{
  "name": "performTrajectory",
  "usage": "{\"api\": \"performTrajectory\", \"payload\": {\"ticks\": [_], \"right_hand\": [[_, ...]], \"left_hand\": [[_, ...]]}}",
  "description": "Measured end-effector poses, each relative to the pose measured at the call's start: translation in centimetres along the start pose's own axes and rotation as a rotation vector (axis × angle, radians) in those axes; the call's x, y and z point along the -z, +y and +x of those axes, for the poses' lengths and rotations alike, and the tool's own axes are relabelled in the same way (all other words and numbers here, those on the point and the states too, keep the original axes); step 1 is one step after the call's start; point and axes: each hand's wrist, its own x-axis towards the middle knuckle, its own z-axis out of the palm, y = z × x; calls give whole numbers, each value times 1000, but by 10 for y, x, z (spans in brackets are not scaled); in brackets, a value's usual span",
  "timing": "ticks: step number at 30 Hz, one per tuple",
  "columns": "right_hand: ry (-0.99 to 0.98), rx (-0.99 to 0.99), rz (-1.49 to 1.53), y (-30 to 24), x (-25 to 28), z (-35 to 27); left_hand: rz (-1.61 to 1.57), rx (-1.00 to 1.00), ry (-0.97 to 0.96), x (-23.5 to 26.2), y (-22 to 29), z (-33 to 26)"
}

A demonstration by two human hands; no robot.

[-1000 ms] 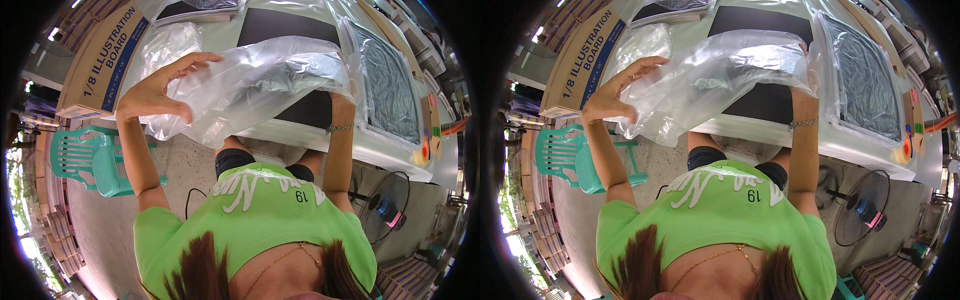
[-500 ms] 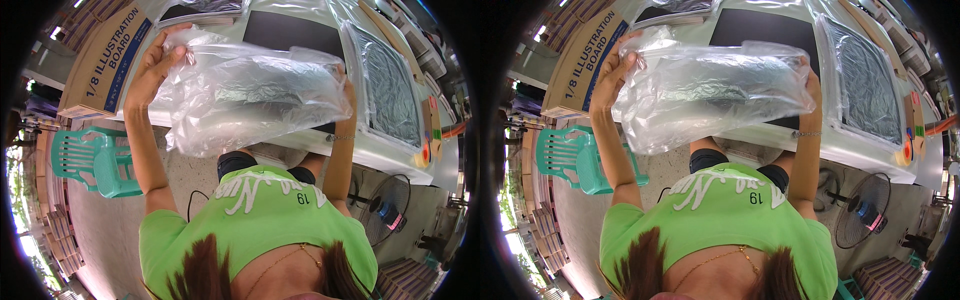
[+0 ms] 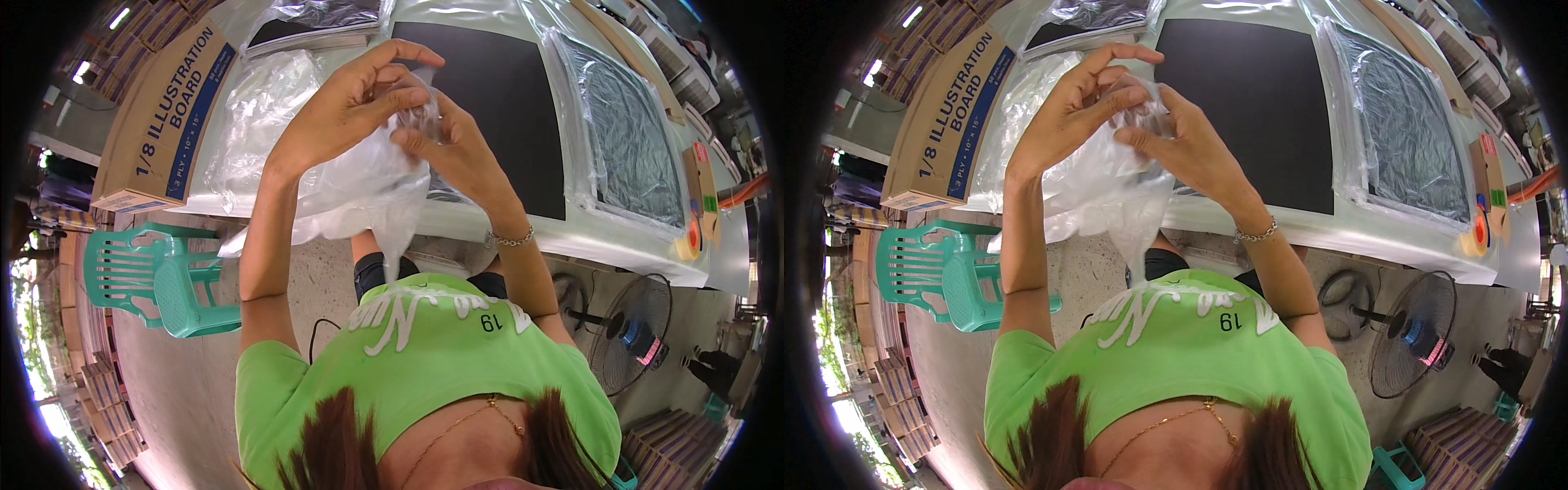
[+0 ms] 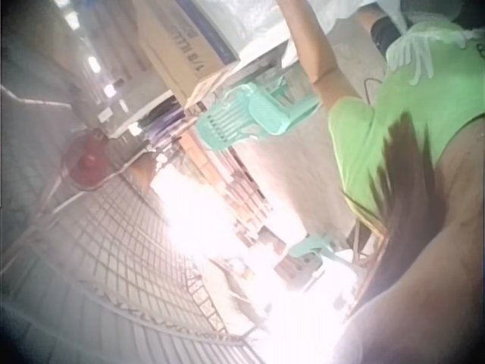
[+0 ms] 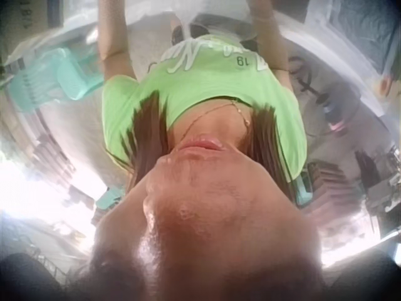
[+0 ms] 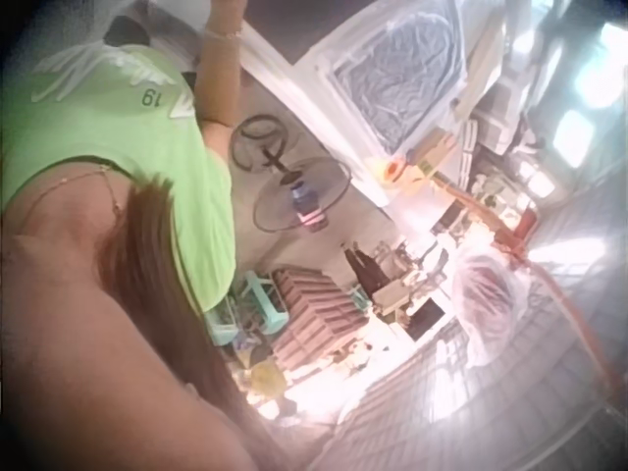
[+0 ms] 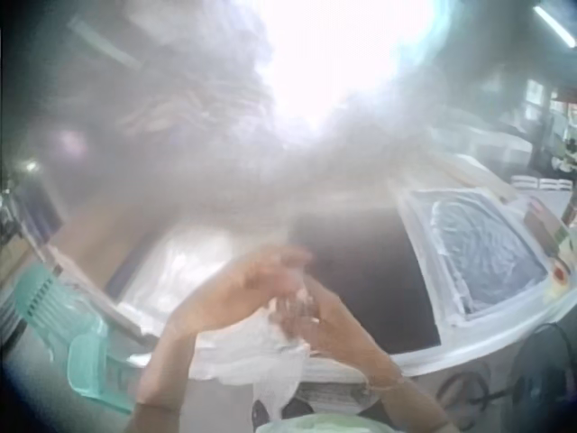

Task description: The person picks up plastic bags and slides them over illustration boards one at a time on a work table.

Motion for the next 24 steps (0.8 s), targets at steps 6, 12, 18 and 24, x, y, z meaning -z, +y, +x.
{"api": "performTrajectory", "payload": {"ticks": [6, 12, 18, 24], "right_hand": [[186, 7, 132, 8, 5, -3], [351, -26, 50, 10, 11, -3], [427, 55, 65, 8, 15, 2], [468, 71, 92, 11, 26, 1]], "left_hand": [[-30, 194, 96, 17, 0, -18], [-27, 272, -83, 4, -19, -43], [-127, 372, -45, -7, -23, -55], [-260, 459, -21, -1, -26, -62]]}}
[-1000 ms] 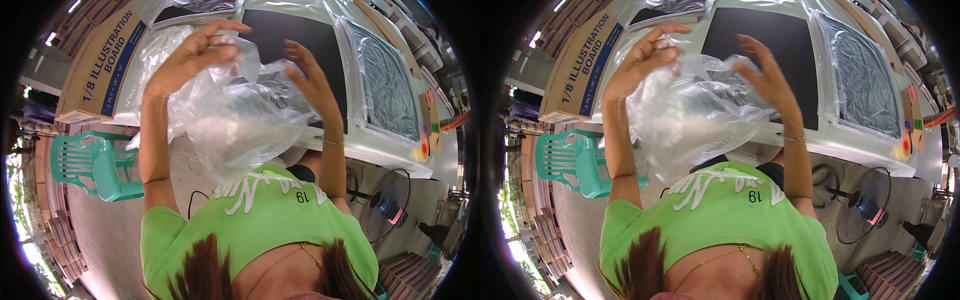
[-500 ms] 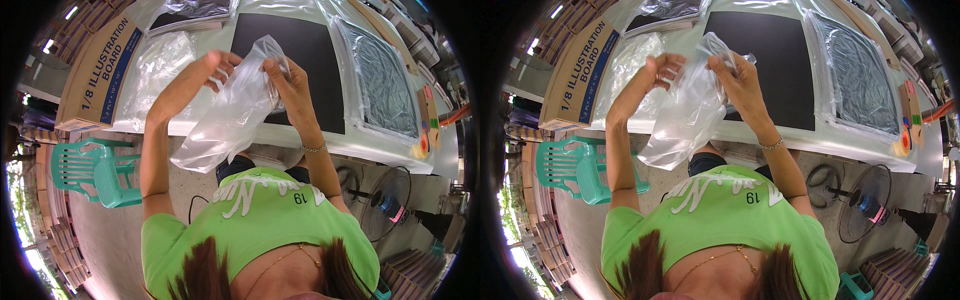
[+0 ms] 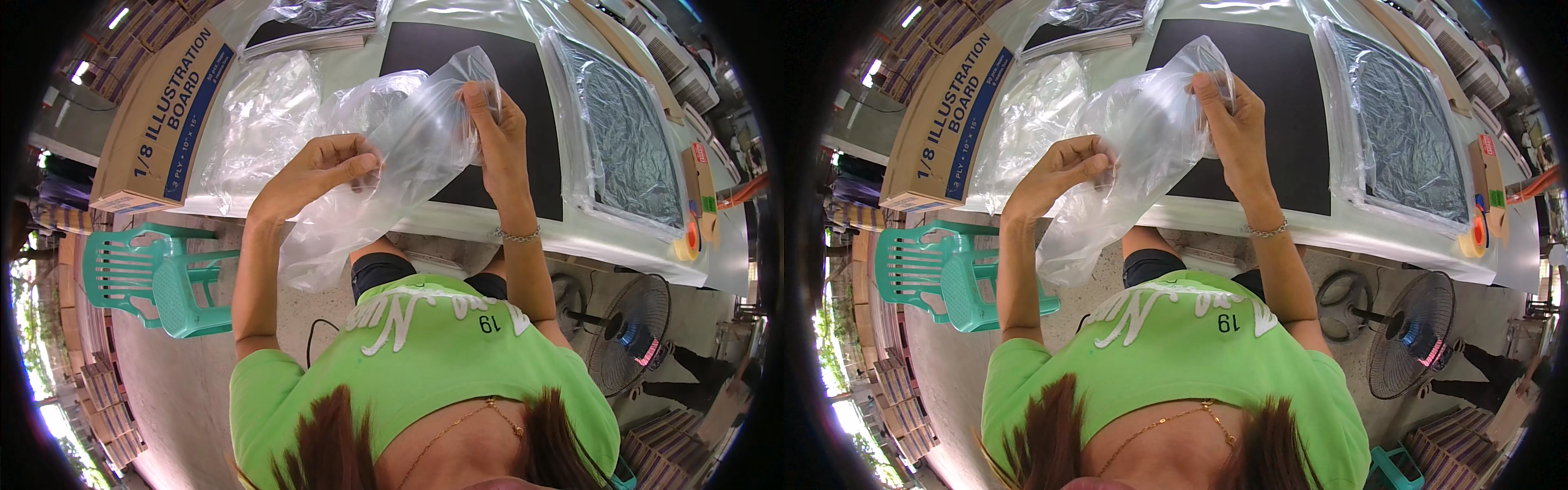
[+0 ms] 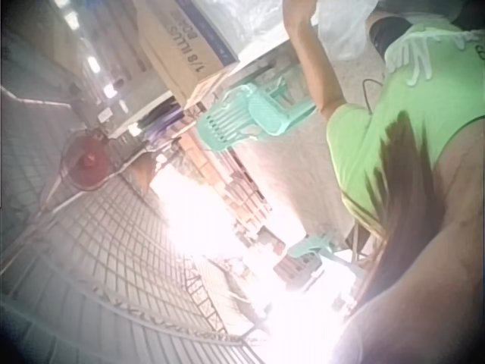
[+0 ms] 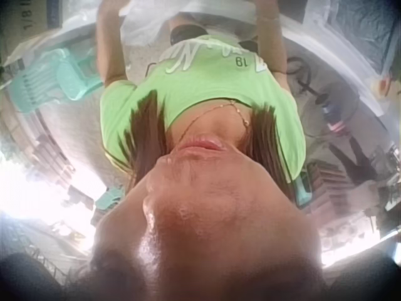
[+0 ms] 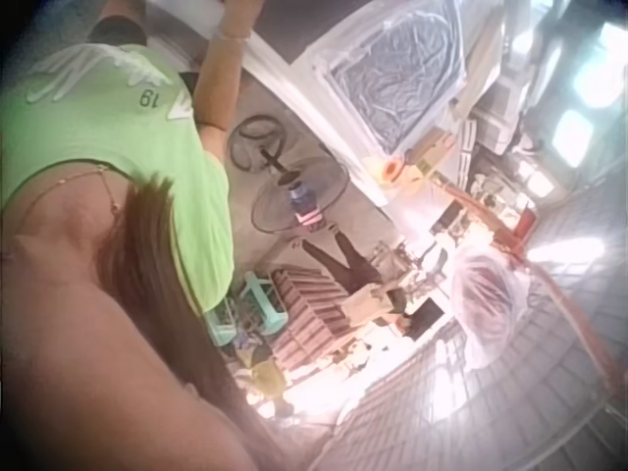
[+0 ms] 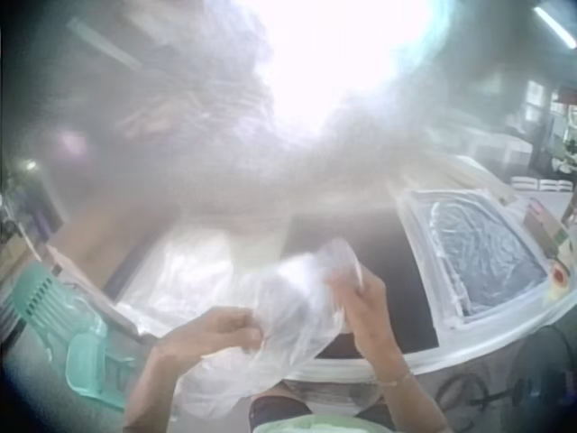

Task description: The person picks up plastic bags and slides them over illustration boards one at a time on a work table.

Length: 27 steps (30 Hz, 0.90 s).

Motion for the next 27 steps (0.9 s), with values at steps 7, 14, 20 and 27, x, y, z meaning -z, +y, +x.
{"api": "performTrajectory", "payload": {"ticks": [7, 14, 20, 27], "right_hand": [[26, -27, -141, 7, 15, -2], [-330, 701, -616, -31, 0, -15], [-531, 536, -422, -39, -13, -31], [-530, 502, -373, -38, -12, -28]], "left_hand": [[-43, 6, 58, 7, -8, 2], [-40, -1, 70, -4, 6, 4], [-188, -34, 27, -14, 13, 9], [-267, -66, 38, -14, 11, 13]]}}
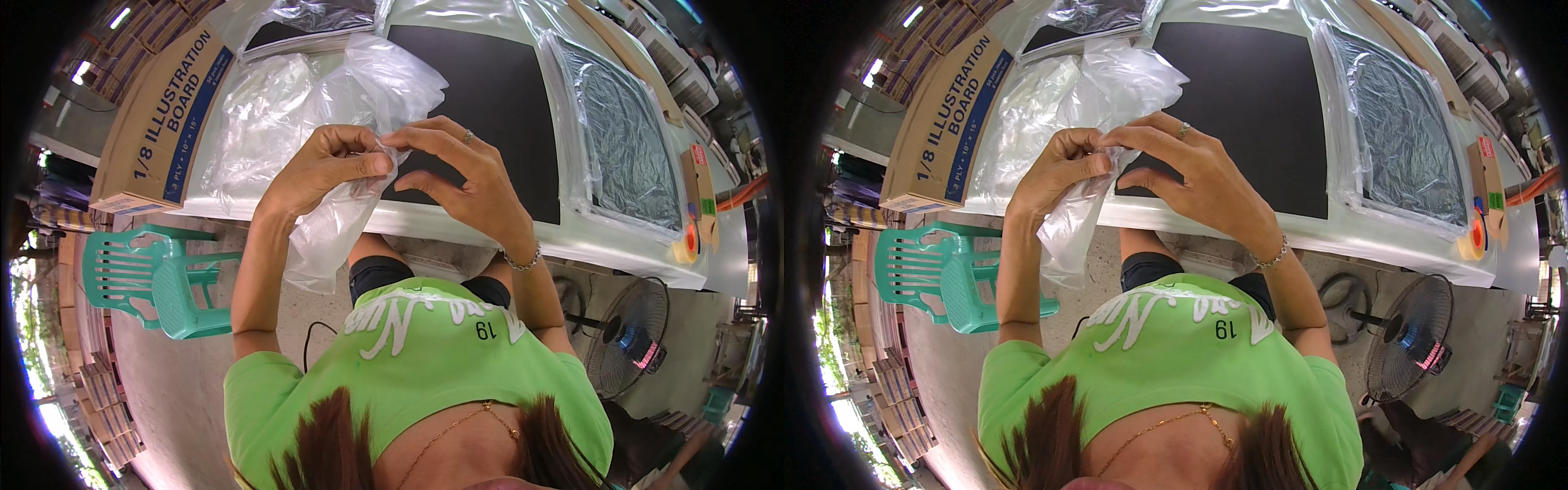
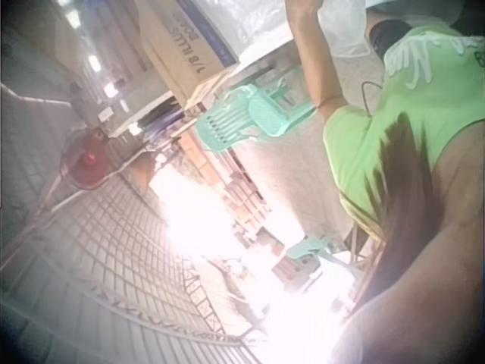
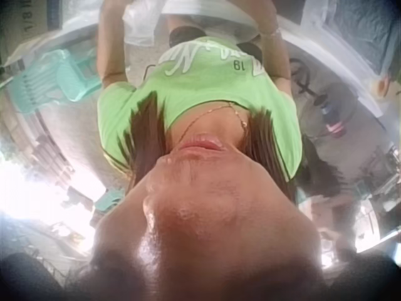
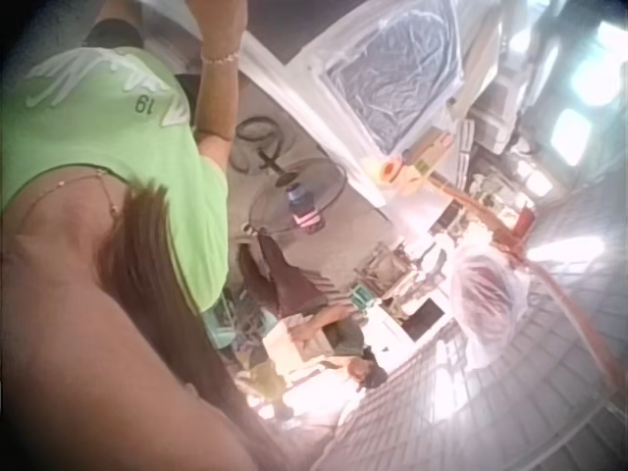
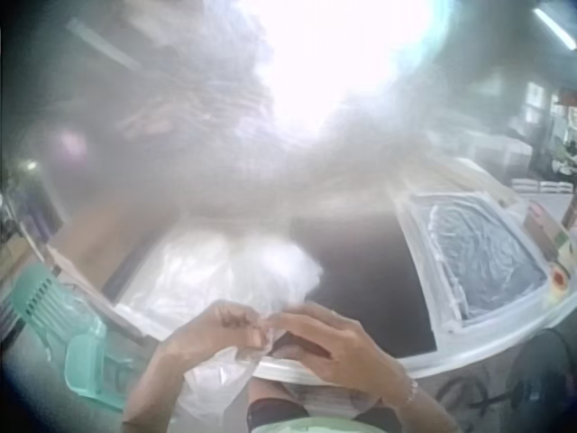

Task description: The person picks up plastic bags and slides them over illustration boards one at a time on a work table.

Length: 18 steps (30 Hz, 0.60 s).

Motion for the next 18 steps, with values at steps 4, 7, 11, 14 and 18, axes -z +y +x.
{"api": "performTrajectory", "payload": {"ticks": [4, 7, 11, 14, 18], "right_hand": [[15, 58, -43, 2, -3, -2], [32, 126, -29, 11, -2, -4], [66, 148, 223, 11, 1, -3], [245, 72, 414, 13, 20, -12], [511, -28, 469, 31, 78, -27]], "left_hand": [[-28, -52, -70, 3, -10, 4], [-86, -9, -128, 1, -8, 4], [-52, -63, 31, 5, -13, 2], [13, -153, 257, 18, -29, 0], [117, 48, 454, 98, -45, -15]]}}
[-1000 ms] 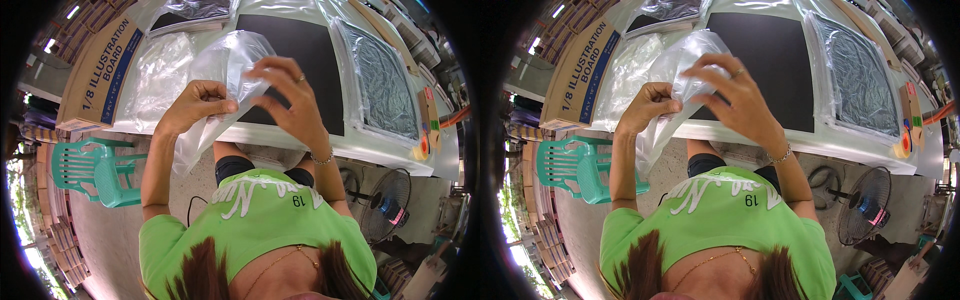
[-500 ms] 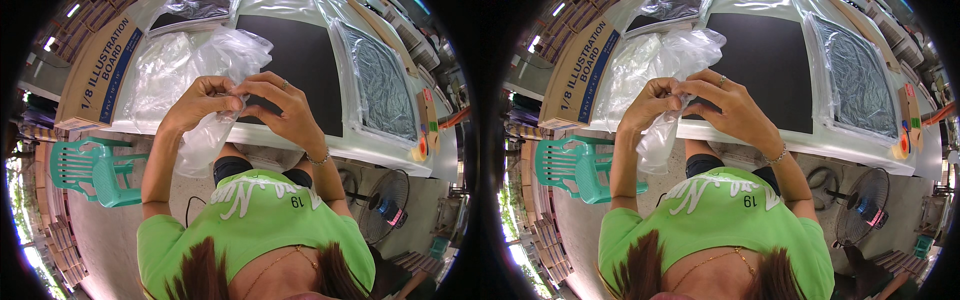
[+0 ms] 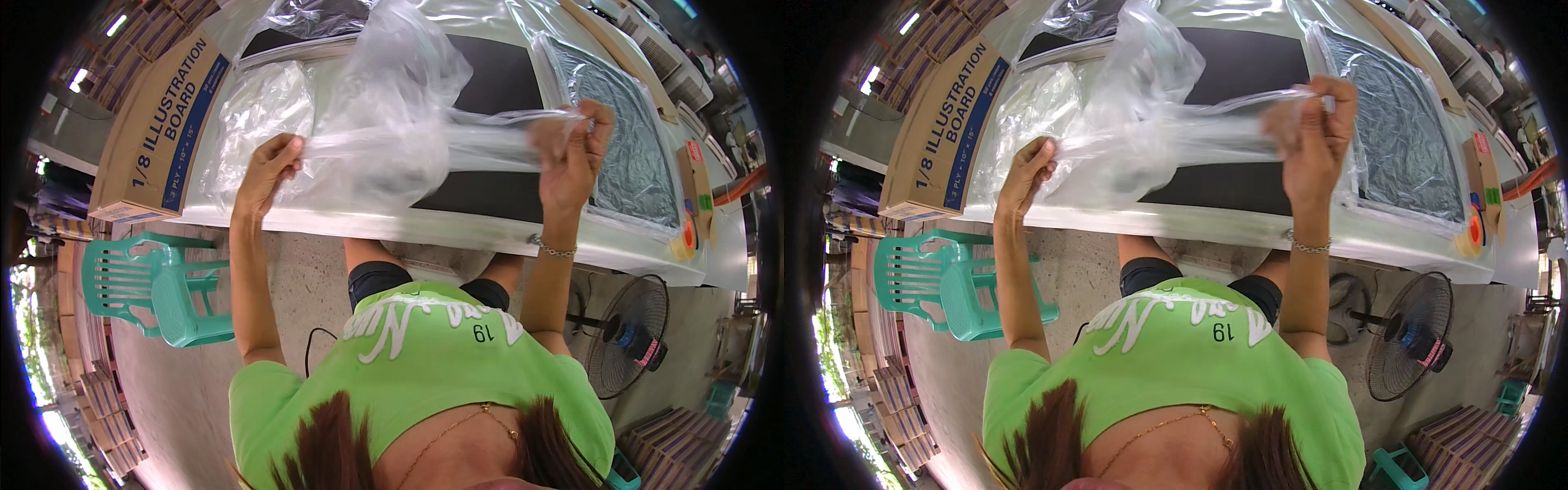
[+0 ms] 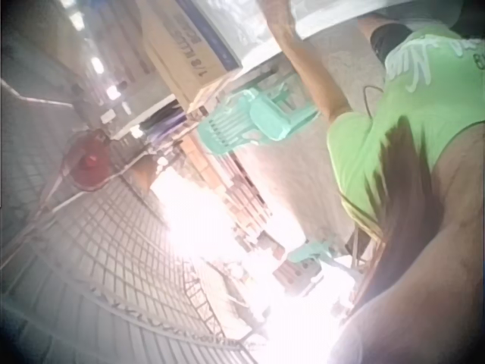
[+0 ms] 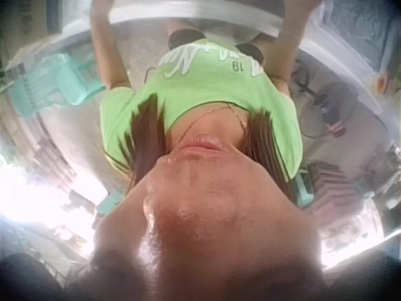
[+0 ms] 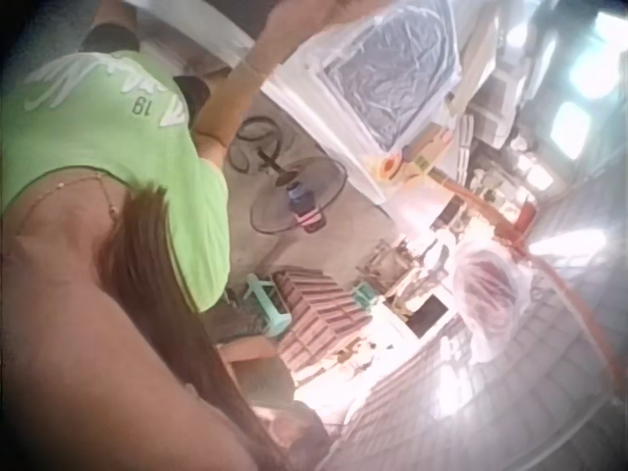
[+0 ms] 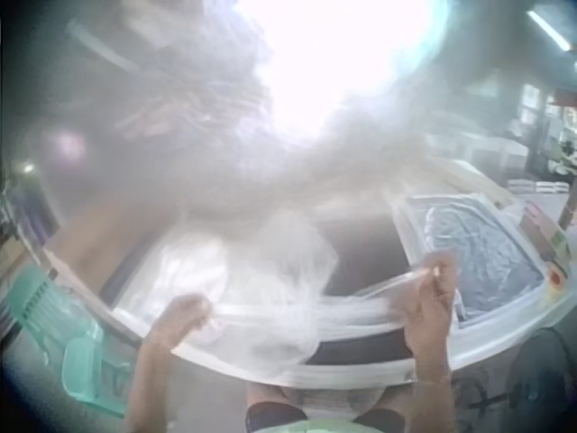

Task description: The person picks up plastic bags and slides them over illustration boards one at a time on a work table.

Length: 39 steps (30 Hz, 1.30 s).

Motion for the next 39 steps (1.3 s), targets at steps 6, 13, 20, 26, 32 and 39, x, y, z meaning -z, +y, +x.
{"api": "performTrajectory", "payload": {"ticks": [6, 13, 20, 26, 32, 39], "right_hand": [[27, -69, -72, 14, -17, -7], [-192, -648, 57, 10, -53, 0], [-738, -619, 781, -10, 12, -27], [-135, -448, 616, -18, 25, -30], [263, -798, 352, 12, 3, -58], [-71, -1263, 72, 37, 92, -160]], "left_hand": [[671, -711, 533, -43, 60, -14], [557, -569, -693, -121, 62, -27], [-342, 246, -122, -84, 52, 4], [-302, 50, -445, -71, 7, -22], [-931, -171, 39, -28, 0, 6], [-1206, -149, 66, 2, -64, 27]]}}
